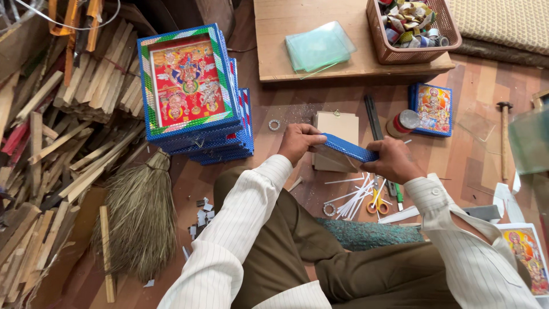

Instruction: The person sits on the floor and trims a printed deity image with scissors, then places the image into a blue beaded picture frame and folds the frame edges over it to secure it. They handle the frame, image, and a stack of backing boards on the floor.

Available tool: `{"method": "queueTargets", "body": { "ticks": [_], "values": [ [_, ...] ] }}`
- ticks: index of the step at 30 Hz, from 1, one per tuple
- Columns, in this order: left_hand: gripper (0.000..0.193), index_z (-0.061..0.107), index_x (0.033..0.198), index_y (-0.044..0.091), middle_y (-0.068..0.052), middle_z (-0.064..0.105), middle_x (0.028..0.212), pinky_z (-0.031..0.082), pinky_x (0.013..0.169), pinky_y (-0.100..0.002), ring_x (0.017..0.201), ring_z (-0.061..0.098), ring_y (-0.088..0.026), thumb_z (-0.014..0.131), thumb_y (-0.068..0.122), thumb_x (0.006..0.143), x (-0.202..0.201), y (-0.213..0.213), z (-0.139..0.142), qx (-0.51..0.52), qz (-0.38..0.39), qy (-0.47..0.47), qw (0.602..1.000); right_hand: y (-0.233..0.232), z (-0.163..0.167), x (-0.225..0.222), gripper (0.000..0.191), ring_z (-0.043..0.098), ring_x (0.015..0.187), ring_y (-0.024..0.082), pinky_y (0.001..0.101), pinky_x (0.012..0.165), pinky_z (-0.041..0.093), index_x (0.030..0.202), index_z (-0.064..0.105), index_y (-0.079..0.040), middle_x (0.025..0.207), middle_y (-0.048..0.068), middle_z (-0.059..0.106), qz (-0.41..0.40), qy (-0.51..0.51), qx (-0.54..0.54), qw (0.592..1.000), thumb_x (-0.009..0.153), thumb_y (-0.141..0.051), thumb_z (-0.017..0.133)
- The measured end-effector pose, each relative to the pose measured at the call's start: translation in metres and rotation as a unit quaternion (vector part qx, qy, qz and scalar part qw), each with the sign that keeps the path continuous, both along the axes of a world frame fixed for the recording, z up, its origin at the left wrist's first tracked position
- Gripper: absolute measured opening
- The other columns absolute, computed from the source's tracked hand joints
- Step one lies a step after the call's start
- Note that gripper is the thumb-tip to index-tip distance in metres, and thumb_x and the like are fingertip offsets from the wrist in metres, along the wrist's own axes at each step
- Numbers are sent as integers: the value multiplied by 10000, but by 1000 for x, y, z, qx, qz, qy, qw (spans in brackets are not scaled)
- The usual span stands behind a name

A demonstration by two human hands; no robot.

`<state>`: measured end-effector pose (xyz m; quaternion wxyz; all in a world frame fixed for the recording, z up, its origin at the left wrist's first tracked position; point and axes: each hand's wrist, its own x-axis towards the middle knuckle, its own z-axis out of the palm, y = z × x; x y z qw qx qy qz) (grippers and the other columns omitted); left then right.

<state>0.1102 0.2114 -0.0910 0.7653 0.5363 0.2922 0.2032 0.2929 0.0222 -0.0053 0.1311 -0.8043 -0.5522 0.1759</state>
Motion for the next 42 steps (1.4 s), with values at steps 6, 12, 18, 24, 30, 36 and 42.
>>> {"method": "queueTargets", "body": {
  "ticks": [6, 12, 18, 24, 30, 36, 42],
  "values": [
    [149, 742, 773, -7, -53, 733, 732, 559, 637, -265, 648, 648, -105, 852, 90, 800, -5, -18, 3, 72, 61, 3, 996, -30, -19, -1, 236, 597, 610, 88, 280, 546, 467, 851, 751, 8, 696, 36, 685, -181, 308, 60, 932, 729, -141, 888],
    [142, 740, 762, 4, -41, 740, 725, 555, 633, -261, 649, 648, -86, 830, 107, 800, -4, -31, 13, 94, 106, 27, 990, -38, -57, -11, 169, 571, 618, 66, 229, 547, 441, 829, 715, -19, 731, 7, 674, -260, 432, 205, 838, 861, -148, 821],
    [178, 699, 737, -2, -37, 725, 726, 546, 591, -270, 634, 636, -99, 817, 104, 819, 5, -39, 11, 50, 154, 11, 987, -38, -61, -13, 175, 542, 550, 71, 224, 479, 407, 801, 687, -45, 706, 9, 650, -325, 469, 210, 794, 897, -150, 788],
    [191, 689, 741, 3, -28, 702, 722, 543, 567, -261, 622, 622, -98, 810, 119, 835, 9, -35, 15, 29, 138, 15, 990, -30, -49, -11, 210, 508, 512, 63, 217, 429, 356, 808, 661, -54, 697, 7, 618, -324, 489, 196, 786, 938, -185, 760],
    [180, 778, 880, 2, -71, 785, 838, 586, 669, -310, 722, 704, -143, 821, 168, 825, -10, -25, 32, 107, 178, 33, 978, -34, -54, -17, 213, 534, 567, 41, 201, 478, 396, 842, 681, -39, 720, -13, 633, -273, 456, 220, 818, 952, -209, 749],
    [468, 696, 1099, 128, -103, 733, 1186, 313, 1021, -520, 1091, 696, -301, 809, 450, 778, 7, -33, 56, 645, 36, 54, 761, -38, -60, -15, 212, 518, 562, 34, 199, 478, 393, 830, 689, -49, 710, -25, 627, -271, 438, 218, 829, 951, -213, 746],
    [230, 782, 894, 168, -71, 769, 925, 268, 1073, -538, 947, 702, -258, 757, 388, 830, 54, -36, 67, 511, -199, 276, 789, -33, -70, -13, 225, 494, 574, 30, 205, 482, 355, 808, 685, -39, 705, -30, 616, -254, 432, 237, 832, 945, -197, 766]
  ]
}}
